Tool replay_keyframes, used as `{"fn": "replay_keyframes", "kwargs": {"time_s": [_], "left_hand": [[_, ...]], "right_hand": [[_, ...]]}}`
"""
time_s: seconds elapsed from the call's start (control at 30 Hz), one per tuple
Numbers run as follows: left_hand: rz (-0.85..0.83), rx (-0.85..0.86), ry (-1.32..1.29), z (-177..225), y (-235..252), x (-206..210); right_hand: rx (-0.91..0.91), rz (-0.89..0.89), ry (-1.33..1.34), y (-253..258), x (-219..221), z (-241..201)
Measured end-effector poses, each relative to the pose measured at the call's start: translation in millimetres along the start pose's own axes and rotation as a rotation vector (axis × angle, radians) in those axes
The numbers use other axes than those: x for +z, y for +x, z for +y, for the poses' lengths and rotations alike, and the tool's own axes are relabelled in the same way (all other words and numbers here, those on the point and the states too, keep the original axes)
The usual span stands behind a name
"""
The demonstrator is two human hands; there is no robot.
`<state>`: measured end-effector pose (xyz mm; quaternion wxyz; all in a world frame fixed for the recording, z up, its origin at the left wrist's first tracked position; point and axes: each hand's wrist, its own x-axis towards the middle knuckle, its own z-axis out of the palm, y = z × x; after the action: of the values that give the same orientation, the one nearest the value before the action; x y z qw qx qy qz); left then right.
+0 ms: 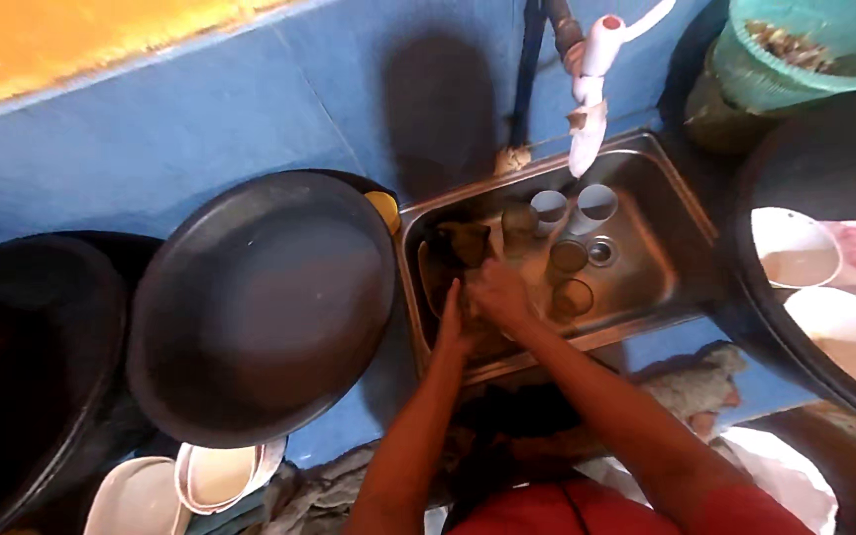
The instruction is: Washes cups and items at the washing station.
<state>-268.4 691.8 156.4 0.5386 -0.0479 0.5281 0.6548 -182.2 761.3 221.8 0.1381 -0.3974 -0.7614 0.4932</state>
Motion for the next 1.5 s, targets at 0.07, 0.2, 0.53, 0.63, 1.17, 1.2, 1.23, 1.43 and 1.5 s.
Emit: {"fn": "replay_keyframes", "kwargs": {"time_s": [0.07, 0.2, 0.53, 0.63, 1.17, 1.2, 1.23, 1.43, 1.5], "left_hand": [[-0.031, 0.043, 0.03, -8.3, -1.6, 2.8], [-0.156, -0.126, 0.007, -4.6, -0.6, 4.4], [-0.269, 0.533, 1.455, 39.9, -43.1, 38.7], [-0.164, 0.573, 1.464, 35.3, -34.1, 35.5], [0.33, 1.059, 1.26, 106.7, -96.7, -1.2], [0.421, 1.176, 1.32, 122.0, -108.8, -15.7], [0.511, 1.217, 1.379, 136.5, -118.4, -26.7], [0.553, 0.618, 1.785, 167.2, -101.0, -75.6], [0.465, 0.554, 1.81, 164.4, -89.2, -83.7]], "right_hand": [[-0.098, -0.05, -0.204, -0.5, 9.1, -4.8], [-0.146, 0.149, -0.2, 23.2, -3.4, 24.3], [0.562, 0.057, 1.001, 21.5, -1.9, 65.1], [0.53, -0.073, 1.289, 13.0, 2.1, 71.6], [0.136, 0.053, -0.37, -7.9, -81.2, 91.2], [0.168, -0.012, -0.451, -5.2, -82.8, 105.3], [0.186, -0.087, -0.519, -2.3, -80.8, 119.7], [0.23, -0.354, -0.697, 12.2, -67.4, 146.6], [0.201, -0.297, -0.613, 11.2, -77.4, 150.4]]}}
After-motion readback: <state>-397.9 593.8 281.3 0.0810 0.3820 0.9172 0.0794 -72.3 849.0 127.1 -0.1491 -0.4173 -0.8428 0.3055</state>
